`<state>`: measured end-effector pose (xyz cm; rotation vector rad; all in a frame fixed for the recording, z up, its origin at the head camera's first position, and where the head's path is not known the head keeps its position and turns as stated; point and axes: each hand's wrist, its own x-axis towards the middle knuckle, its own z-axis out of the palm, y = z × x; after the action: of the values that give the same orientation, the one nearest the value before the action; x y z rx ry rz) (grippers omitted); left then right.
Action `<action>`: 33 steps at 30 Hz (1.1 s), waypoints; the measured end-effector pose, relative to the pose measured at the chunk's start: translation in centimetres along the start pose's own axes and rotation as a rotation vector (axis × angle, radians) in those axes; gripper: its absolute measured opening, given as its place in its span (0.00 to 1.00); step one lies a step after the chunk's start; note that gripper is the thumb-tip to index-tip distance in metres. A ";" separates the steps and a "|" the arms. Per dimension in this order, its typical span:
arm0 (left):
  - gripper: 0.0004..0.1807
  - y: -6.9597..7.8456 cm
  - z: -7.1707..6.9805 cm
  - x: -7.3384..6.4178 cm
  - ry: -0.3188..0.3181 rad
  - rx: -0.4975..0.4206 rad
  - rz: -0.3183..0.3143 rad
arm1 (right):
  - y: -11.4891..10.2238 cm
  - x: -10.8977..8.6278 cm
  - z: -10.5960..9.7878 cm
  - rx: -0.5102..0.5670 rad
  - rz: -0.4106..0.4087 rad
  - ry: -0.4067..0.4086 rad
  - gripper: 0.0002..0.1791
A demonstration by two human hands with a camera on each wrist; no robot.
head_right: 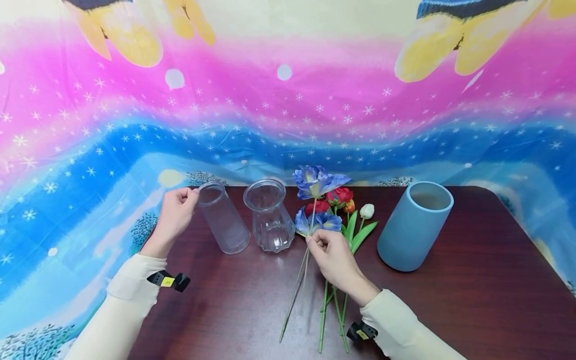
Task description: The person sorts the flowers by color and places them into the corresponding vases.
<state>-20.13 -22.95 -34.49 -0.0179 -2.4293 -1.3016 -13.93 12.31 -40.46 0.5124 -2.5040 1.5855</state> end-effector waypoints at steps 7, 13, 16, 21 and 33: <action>0.24 -0.1 0.0 0.0 0.010 -0.002 -0.002 | 0.0 0.0 0.4 0.104 -0.003 0.114 0.16; 0.24 -0.1 -0.1 0.1 0.005 0.000 -0.007 | -0.3 0.2 0.7 0.229 -0.034 0.217 0.15; 0.24 0.0 -0.1 0.0 0.005 0.004 -0.010 | -0.5 0.4 0.8 0.275 -0.038 0.268 0.13; 0.24 0.1 -0.1 0.0 0.002 0.008 -0.014 | -0.9 0.6 1.1 0.342 -0.038 0.356 0.11; 0.24 0.0 -0.2 0.1 0.002 0.016 -0.011 | -1.5 1.1 1.4 0.482 -0.183 0.578 0.08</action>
<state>-20.13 -23.08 -34.38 0.0008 -2.4415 -1.2855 -14.37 10.20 -39.49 0.2624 -1.6205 1.9189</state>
